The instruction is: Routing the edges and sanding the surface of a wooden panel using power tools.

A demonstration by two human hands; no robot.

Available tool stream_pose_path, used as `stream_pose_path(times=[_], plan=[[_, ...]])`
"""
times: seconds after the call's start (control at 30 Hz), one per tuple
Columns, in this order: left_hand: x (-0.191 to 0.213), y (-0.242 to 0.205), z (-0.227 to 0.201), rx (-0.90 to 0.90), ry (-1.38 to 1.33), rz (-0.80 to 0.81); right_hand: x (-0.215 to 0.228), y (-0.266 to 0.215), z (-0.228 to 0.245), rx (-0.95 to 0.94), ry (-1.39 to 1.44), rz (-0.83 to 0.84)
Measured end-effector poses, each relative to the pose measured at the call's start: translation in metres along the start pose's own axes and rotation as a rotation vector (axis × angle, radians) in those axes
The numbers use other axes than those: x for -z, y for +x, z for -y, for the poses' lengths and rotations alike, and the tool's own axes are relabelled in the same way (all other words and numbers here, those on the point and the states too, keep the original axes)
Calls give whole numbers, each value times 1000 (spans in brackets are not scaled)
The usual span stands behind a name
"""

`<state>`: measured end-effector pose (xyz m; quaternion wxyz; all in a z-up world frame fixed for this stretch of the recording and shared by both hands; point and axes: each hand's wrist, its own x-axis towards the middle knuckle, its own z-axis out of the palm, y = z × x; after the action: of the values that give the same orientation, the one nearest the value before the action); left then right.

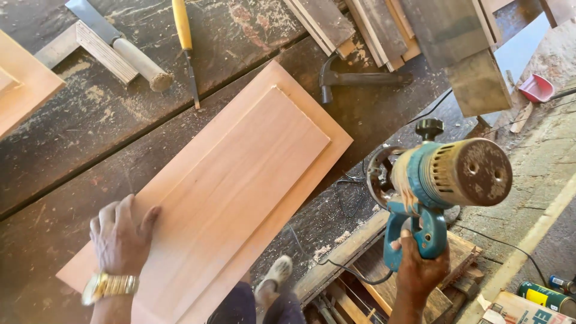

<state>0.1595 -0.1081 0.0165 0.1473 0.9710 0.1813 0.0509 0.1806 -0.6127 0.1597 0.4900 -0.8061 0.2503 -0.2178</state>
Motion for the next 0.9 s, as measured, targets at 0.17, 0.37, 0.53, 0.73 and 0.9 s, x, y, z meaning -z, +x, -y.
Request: stream_pose_path(times=[0.17, 0.37, 0.53, 0.73, 0.9], plan=[[35, 31, -19, 193, -24, 298, 41, 1, -13, 44, 31, 46], [4, -31, 3, 399, -359, 533, 87, 15, -12, 44, 0, 131], [2, -135, -14, 506, -535, 162, 127, 35, -21, 0, -44, 222], [2, -295, -32, 701, -547, -9, 146, 64, -34, 49, -140, 441], [-7, -377, -33, 1071, -469, -39, 153, 63, -36, 99, -95, 512]])
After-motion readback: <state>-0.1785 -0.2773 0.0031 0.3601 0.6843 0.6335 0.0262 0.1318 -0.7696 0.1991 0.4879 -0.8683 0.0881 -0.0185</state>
